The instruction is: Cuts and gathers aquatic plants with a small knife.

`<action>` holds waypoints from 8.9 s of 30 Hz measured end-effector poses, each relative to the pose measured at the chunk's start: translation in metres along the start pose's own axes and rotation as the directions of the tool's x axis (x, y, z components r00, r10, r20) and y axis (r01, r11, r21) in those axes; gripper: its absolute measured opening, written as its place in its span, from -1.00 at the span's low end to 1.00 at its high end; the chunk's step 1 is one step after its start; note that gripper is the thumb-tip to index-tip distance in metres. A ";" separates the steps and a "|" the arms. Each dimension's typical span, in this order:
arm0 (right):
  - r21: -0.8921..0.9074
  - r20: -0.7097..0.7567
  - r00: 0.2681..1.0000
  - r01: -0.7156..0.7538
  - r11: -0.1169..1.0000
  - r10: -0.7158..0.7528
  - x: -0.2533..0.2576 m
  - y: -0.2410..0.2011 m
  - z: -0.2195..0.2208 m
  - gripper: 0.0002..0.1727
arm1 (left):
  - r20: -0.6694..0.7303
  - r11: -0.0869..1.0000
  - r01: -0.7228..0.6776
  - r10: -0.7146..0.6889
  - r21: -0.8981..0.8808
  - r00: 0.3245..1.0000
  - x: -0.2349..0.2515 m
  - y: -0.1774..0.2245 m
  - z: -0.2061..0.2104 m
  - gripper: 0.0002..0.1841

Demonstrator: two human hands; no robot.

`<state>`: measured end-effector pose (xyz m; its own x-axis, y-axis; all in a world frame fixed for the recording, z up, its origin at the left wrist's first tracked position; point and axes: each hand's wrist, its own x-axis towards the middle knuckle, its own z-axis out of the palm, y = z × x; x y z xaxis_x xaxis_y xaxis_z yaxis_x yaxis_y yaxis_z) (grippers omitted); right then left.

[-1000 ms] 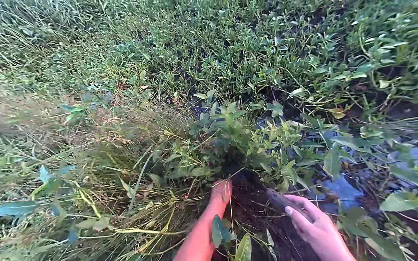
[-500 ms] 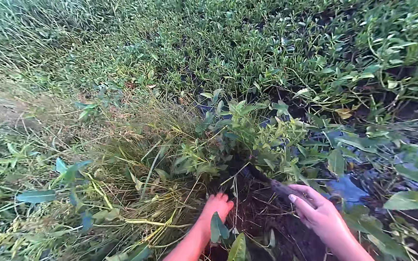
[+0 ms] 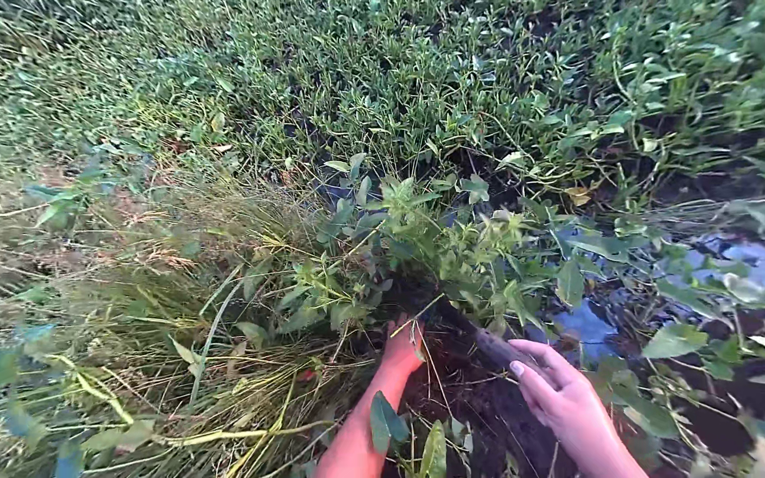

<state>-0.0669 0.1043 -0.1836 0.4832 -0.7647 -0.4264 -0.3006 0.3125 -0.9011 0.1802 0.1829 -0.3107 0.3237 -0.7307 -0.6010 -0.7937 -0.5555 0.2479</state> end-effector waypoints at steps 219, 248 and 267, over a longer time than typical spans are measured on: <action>-0.361 0.193 0.970 -0.068 0.930 0.146 -0.003 0.004 0.019 -0.59 | -0.291 0.194 -0.219 -0.710 -0.956 0.641 -0.132 -0.048 0.011 -0.42; -0.435 0.249 0.950 -0.065 0.898 0.189 -0.015 0.001 0.038 -0.52 | -0.044 0.835 0.501 -0.523 -0.229 0.851 -0.018 -0.005 -0.011 -0.38; -0.331 0.117 0.992 0.092 0.939 -0.056 0.011 -0.030 0.060 -0.55 | -0.211 0.612 0.209 -0.542 -0.762 0.814 -0.034 -0.050 -0.039 -0.64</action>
<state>-0.0031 0.1205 -0.1655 0.5921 -0.7099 -0.3814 -0.5097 0.0367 -0.8596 0.2290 0.2197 -0.2731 0.8021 -0.3776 -0.4626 -0.0255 -0.7957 0.6052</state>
